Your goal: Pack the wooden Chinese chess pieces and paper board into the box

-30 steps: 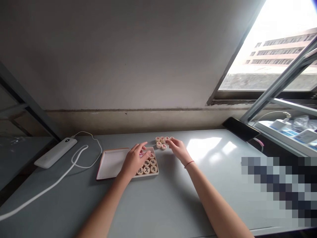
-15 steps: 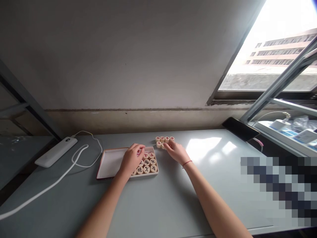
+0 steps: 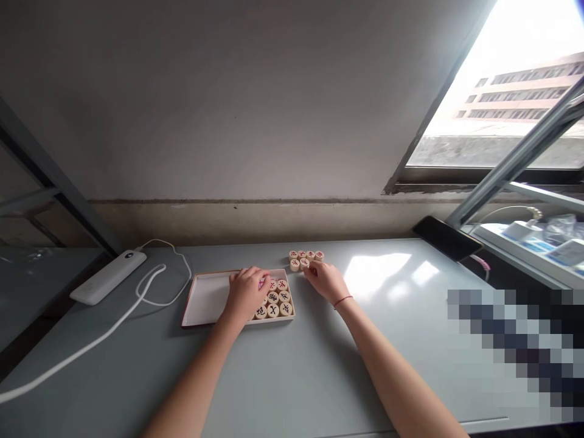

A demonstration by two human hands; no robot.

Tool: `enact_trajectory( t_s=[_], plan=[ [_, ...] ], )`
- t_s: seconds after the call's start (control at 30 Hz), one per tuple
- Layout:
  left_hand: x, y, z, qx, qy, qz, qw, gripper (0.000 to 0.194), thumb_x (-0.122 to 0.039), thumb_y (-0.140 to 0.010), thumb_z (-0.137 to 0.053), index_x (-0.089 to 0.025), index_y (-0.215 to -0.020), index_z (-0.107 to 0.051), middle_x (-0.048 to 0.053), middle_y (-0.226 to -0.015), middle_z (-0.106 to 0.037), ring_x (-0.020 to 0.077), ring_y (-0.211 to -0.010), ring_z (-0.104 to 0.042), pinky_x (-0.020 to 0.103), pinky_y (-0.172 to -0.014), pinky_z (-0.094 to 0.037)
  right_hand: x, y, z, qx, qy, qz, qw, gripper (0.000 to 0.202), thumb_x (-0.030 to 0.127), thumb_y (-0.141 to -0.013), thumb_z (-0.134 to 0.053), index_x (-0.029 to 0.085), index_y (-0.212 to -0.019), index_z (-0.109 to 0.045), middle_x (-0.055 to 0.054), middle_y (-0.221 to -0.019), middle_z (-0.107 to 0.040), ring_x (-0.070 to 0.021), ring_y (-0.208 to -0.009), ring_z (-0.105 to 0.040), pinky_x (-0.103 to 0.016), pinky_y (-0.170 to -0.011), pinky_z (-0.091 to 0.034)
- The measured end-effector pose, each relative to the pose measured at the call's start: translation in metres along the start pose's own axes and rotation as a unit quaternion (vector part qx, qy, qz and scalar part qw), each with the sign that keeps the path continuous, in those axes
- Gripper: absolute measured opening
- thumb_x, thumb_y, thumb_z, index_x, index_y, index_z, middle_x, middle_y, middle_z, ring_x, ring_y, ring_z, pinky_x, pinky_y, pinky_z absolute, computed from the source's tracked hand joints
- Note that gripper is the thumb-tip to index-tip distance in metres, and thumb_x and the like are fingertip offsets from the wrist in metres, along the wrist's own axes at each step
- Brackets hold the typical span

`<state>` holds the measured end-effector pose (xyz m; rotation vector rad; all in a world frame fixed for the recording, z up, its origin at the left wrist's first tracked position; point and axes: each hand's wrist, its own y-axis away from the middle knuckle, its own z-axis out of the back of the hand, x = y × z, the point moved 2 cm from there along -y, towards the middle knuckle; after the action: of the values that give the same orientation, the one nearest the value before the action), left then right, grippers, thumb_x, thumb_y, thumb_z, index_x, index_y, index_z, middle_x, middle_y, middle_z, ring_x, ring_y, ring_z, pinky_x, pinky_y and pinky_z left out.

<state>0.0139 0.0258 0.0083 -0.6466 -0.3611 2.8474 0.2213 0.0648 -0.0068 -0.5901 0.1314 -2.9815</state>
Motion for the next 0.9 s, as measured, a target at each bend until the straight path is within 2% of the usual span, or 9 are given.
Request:
enact_trajectory(
  t_s=[0.1,0.2,0.33,0.43,0.67,0.9],
  plan=[
    [-0.001,0.003,-0.001,0.027,-0.029,0.002,0.999,0.025,-0.026,-0.087,-0.047,-0.024,-0.090,-0.072,0.005,-0.094,-0.069,0.0239,-0.094,-0.056,0.037,-0.083,-0.038,0.015,0.007,0.003,0.006,-0.035,0.049,0.998,0.023,0.026,-0.091,-0.038,0.021,-0.091,-0.061,-0.002,-0.070,-0.065,-0.0157,-0.061,-0.057,-0.023,-0.056,-0.033],
    [-0.004,0.006,-0.001,0.050,-0.047,0.003,0.998,0.027,-0.027,-0.088,-0.046,-0.024,-0.083,-0.072,0.006,-0.096,-0.069,0.0246,-0.095,-0.053,0.038,-0.082,-0.036,0.033,0.015,-0.003,0.039,-0.088,0.117,0.988,0.032,0.014,-0.088,-0.038,0.024,-0.109,-0.060,-0.001,-0.081,-0.069,-0.0144,-0.065,-0.059,-0.022,-0.059,-0.037],
    [-0.007,0.006,-0.001,0.064,-0.056,0.008,0.996,0.030,-0.030,-0.090,-0.042,-0.022,-0.082,-0.070,0.006,-0.096,-0.069,0.0247,-0.095,-0.052,0.038,-0.080,-0.034,0.044,0.020,-0.012,0.066,-0.115,0.145,0.980,0.034,0.008,-0.085,-0.038,0.020,-0.099,-0.066,-0.005,-0.093,-0.071,-0.0167,-0.075,-0.062,-0.023,-0.062,-0.039],
    [-0.008,0.006,-0.002,0.071,-0.050,0.004,0.996,0.028,-0.035,-0.091,-0.043,-0.023,-0.084,-0.066,0.005,-0.096,-0.070,0.0240,-0.093,-0.054,0.036,-0.078,-0.034,0.044,0.019,-0.013,0.064,-0.112,0.136,0.982,0.031,0.010,-0.085,-0.040,0.021,-0.096,-0.068,-0.005,-0.091,-0.071,-0.0174,-0.074,-0.062,-0.023,-0.063,-0.040],
    [-0.002,0.005,-0.007,0.068,-0.040,-0.001,0.997,0.021,-0.036,-0.088,-0.048,-0.026,-0.091,-0.067,0.005,-0.098,-0.070,0.0258,-0.097,-0.056,0.036,-0.078,-0.036,0.043,0.019,-0.010,0.060,-0.110,0.128,0.984,0.031,0.012,-0.086,-0.041,0.022,-0.096,-0.069,-0.004,-0.090,-0.072,-0.0175,-0.074,-0.063,-0.024,-0.063,-0.040],
    [-0.008,0.009,-0.006,0.045,-0.045,-0.006,0.998,0.025,-0.030,-0.088,-0.045,-0.021,-0.080,-0.066,0.009,-0.093,-0.069,0.0275,-0.094,-0.054,0.040,-0.079,-0.035,0.043,0.020,-0.014,0.049,-0.108,0.122,0.985,0.032,0.012,-0.085,-0.041,0.022,-0.096,-0.069,-0.003,-0.091,-0.072,-0.0178,-0.077,-0.064,-0.023,-0.065,-0.040]
  ],
)
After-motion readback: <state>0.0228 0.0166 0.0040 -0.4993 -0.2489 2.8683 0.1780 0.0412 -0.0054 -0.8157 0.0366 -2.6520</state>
